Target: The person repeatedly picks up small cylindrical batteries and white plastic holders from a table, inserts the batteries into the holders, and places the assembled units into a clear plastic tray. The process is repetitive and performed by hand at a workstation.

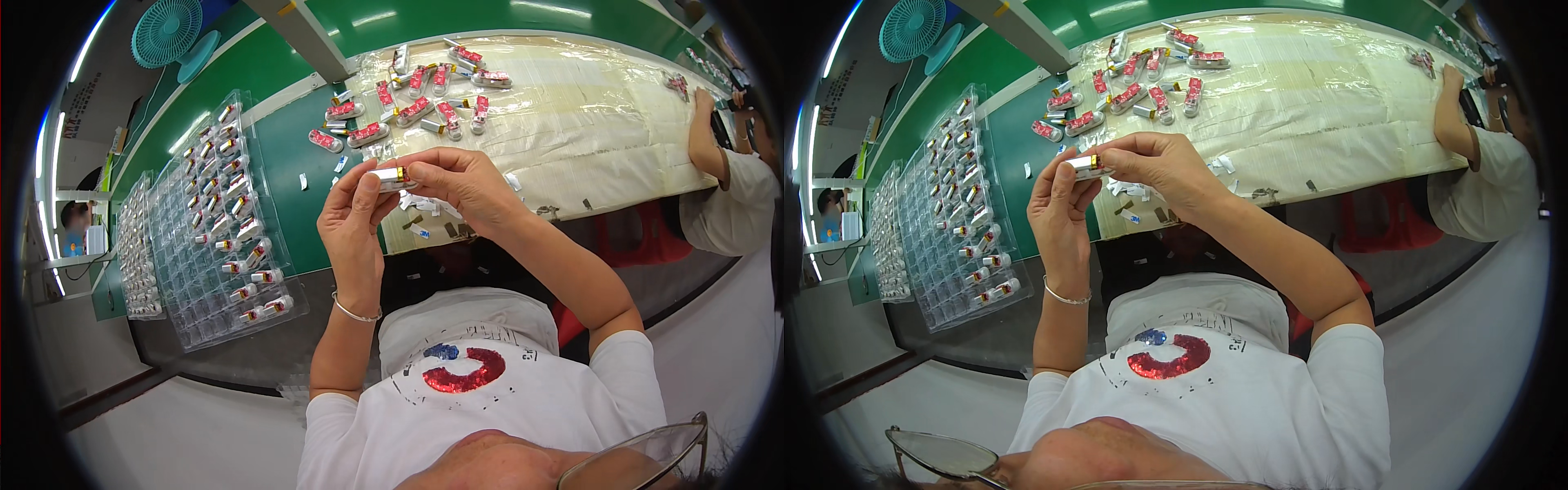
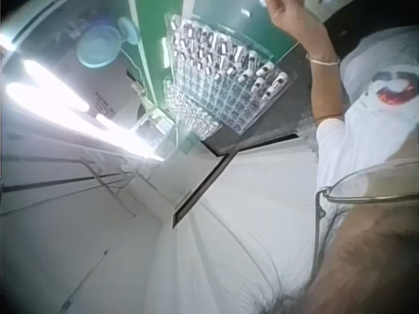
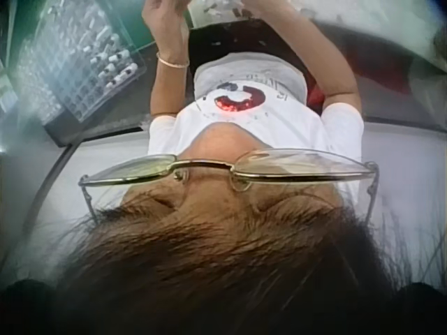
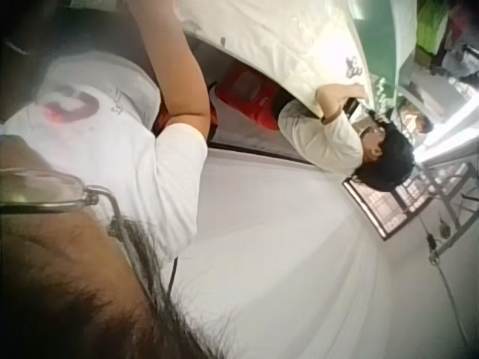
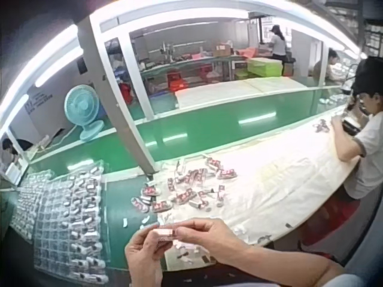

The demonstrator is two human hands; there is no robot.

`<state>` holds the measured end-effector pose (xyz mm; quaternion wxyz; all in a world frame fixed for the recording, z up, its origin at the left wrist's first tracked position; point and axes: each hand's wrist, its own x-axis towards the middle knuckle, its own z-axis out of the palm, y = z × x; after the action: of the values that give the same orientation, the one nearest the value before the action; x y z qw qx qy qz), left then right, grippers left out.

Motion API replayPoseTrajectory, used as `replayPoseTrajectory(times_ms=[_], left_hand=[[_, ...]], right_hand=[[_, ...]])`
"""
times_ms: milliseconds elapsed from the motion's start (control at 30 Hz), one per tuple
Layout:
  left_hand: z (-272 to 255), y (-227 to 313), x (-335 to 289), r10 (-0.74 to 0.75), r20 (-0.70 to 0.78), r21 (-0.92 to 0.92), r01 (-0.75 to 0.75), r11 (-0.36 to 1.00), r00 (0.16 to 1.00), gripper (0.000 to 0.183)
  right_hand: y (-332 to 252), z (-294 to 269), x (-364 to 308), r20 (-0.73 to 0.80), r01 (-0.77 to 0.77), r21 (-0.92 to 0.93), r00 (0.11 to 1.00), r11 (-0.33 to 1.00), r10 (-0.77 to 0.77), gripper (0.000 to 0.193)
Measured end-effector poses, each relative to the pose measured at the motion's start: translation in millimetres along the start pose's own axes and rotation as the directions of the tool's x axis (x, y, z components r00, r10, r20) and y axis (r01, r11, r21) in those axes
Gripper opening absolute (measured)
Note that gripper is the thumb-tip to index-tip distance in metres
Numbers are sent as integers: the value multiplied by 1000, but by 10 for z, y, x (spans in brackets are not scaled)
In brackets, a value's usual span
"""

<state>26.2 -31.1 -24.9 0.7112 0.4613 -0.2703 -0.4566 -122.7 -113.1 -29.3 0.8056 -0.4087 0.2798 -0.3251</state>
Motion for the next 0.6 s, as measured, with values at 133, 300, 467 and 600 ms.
replayPoseTrajectory(times_ms=[133, 300, 467, 600], left_hand=[[-57, -8, 10, -73, -2, -39, 73, 997, 997, 26], [-82, -12, -9, -67, 19, 0, 67, 998, 998, 27], [-81, 37, -44, -75, 78, -24, 77, 997, 994, 29], [-50, 20, -76, 13, 80, 105, -21, 994, 997, 29]], right_hand=[[-8, -36, -27, 3, -31, 28, 1000, 999, 31, 34], [-26, -45, -37, 6, -78, -60, 997, 995, 78, 28], [-61, 9, -41, -16, -87, -167, 996, 982, 86, 28], [-56, 19, -52, -6, -53, -126, 999, 991, 53, 29]])
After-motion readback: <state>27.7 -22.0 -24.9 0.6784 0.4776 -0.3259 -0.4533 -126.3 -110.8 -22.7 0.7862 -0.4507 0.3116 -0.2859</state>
